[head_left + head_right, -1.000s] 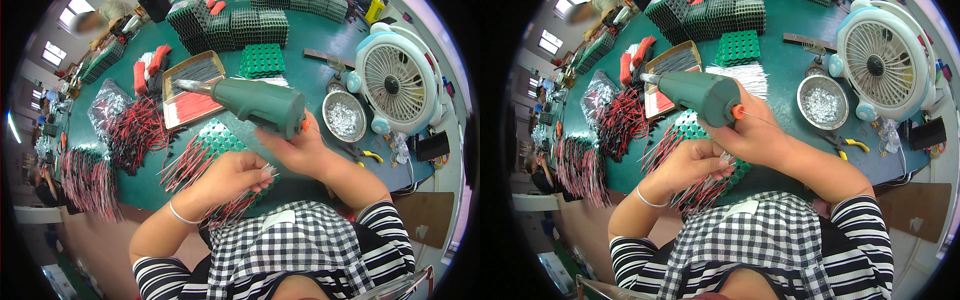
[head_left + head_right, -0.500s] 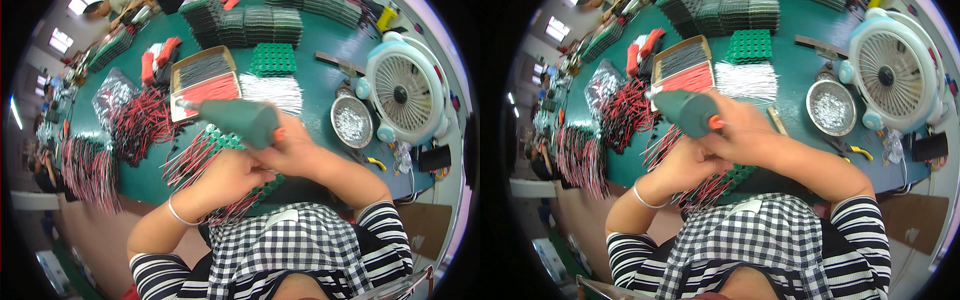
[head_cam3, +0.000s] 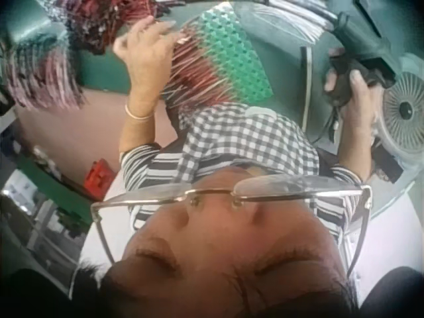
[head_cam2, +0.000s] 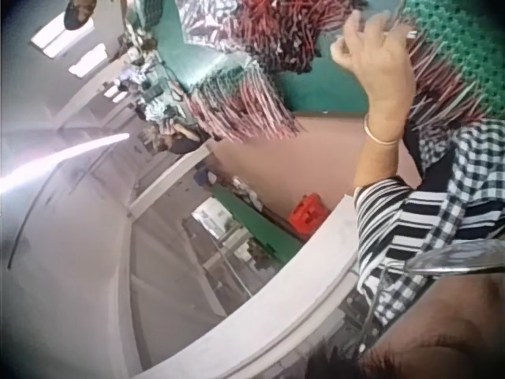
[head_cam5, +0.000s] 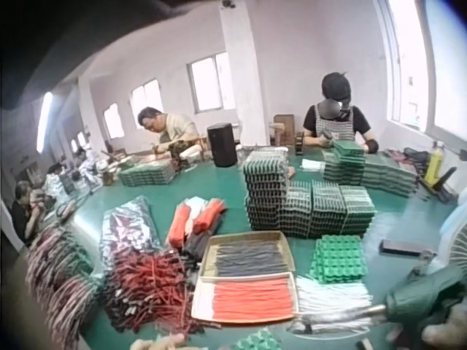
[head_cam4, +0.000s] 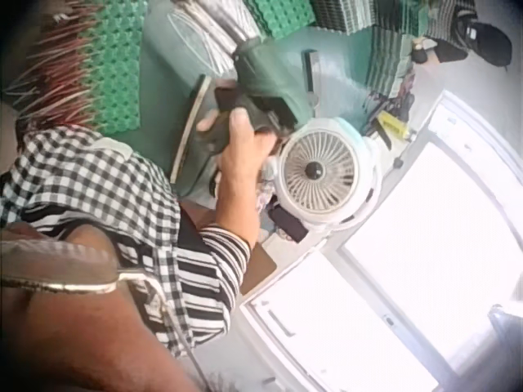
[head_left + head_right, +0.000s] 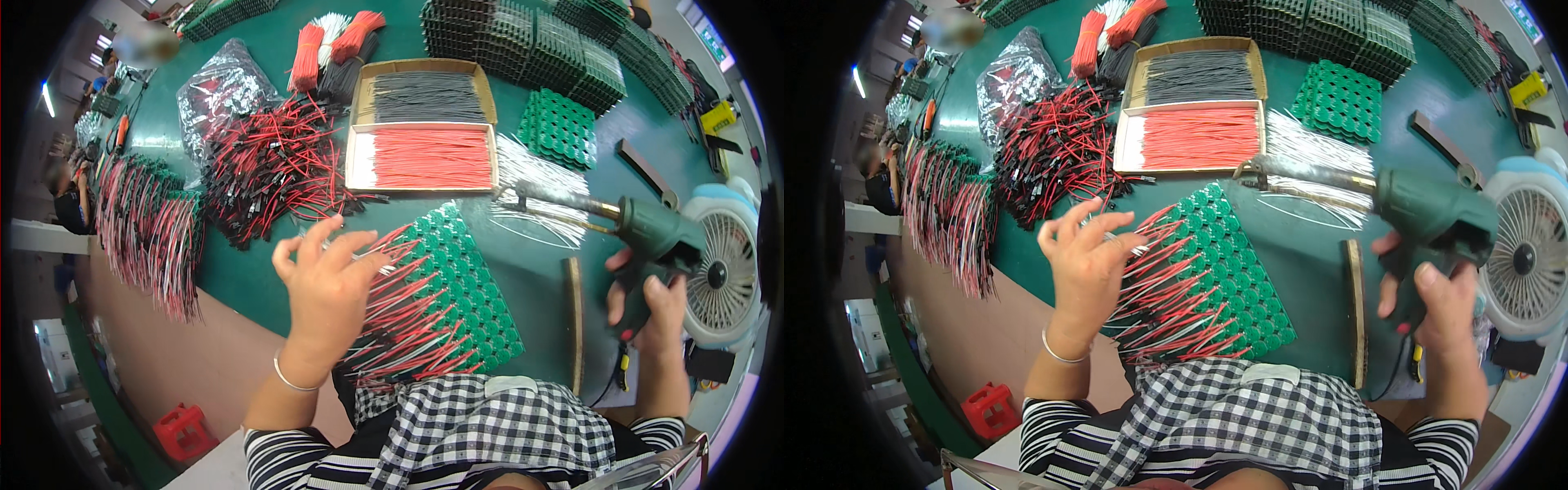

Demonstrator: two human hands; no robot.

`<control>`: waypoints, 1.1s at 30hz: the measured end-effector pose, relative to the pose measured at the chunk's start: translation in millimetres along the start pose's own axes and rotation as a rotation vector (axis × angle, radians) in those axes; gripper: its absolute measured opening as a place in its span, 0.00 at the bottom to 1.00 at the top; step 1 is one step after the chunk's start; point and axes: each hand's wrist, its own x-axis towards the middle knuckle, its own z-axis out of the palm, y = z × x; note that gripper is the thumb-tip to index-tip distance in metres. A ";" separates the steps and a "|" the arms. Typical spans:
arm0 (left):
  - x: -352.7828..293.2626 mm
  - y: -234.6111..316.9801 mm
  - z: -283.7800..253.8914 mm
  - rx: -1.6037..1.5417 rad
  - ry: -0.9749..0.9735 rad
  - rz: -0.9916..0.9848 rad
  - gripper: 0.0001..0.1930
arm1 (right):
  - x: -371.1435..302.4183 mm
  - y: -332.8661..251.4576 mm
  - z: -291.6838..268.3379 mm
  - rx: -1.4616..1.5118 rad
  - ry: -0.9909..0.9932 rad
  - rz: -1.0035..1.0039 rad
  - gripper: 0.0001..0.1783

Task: The person solders wires onto a circuit board, positioning wires onto the board by hand and attaching them with a handheld soldering tool.

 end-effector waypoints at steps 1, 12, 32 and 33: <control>-3.1 1.0 7.3 -0.012 -0.002 -0.060 0.06 | -3.0 14.1 6.0 0.106 0.011 0.040 0.34; 16.1 -2.6 43.2 0.043 0.053 0.077 0.06 | -11.5 75.2 48.1 -0.309 -0.201 -0.074 0.38; 17.7 -3.4 54.7 -0.006 0.082 0.120 0.03 | -19.5 85.2 49.8 -0.602 -0.220 -0.001 0.16; 17.8 -3.4 54.8 -0.009 0.083 0.120 0.03 | -19.2 85.2 50.0 -0.602 -0.220 -0.001 0.16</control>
